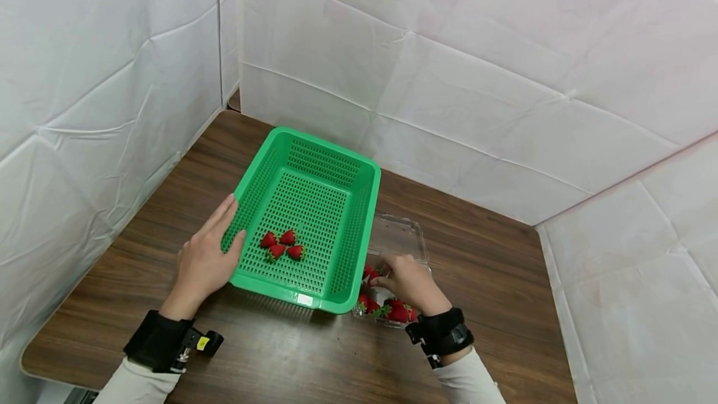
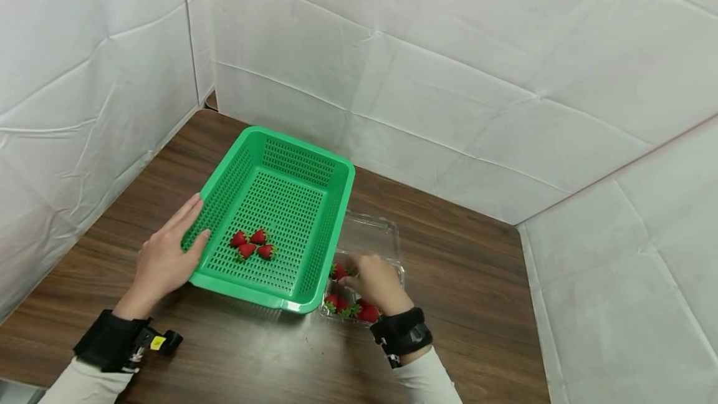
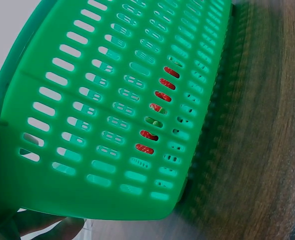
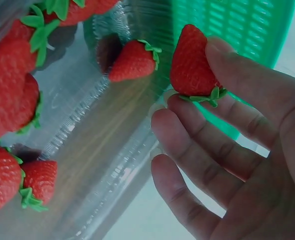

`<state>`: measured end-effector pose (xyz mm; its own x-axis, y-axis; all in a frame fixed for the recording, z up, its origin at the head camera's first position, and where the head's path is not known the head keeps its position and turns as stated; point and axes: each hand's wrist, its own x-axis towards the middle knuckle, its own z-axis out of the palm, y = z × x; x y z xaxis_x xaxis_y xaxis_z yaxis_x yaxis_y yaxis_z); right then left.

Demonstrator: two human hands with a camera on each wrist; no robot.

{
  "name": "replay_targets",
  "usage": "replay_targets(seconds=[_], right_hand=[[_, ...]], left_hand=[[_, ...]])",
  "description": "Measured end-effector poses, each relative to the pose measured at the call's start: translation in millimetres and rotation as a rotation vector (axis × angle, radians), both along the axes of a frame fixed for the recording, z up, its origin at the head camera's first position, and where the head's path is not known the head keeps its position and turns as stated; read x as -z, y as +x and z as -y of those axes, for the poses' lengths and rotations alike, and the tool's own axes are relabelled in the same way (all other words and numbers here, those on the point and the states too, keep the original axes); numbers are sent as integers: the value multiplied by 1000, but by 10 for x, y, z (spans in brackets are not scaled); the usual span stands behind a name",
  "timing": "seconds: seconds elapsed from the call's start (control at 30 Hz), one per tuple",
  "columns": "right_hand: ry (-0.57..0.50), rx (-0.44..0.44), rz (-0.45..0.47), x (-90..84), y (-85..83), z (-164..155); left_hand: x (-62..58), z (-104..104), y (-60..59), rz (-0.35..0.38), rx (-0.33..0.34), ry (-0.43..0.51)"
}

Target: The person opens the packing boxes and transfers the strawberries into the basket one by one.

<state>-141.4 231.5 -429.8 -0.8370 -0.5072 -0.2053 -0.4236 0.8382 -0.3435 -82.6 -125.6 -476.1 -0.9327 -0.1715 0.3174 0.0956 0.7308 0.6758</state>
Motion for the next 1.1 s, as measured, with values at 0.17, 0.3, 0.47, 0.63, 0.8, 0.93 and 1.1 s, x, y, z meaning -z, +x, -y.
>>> replay_targets(seconds=[0.17, 0.3, 0.47, 0.63, 0.8, 0.93, 1.1], right_hand=[[-9, 17, -24, -65, 5, -10], [-27, 37, -38, -125, 15, -13], [-55, 48, -66, -201, 28, -14], [-57, 61, -98, -272, 41, -7], [-62, 60, -118, -315, 47, -3], [-78, 54, -120, -319, 45, 2], [-84, 52, -121, -328, 47, 27]], left_hand=[[4, 1, 0, 1, 0, 0], [10, 0, -1, 6, 1, 4], [16, 1, -6, 5, 1, 4], [12, 3, 1, -4, -1, 1], [6, 2, 3, -10, -2, -3], [13, 5, -3, -10, -1, -2], [13, 1, -2, -6, -1, 1]])
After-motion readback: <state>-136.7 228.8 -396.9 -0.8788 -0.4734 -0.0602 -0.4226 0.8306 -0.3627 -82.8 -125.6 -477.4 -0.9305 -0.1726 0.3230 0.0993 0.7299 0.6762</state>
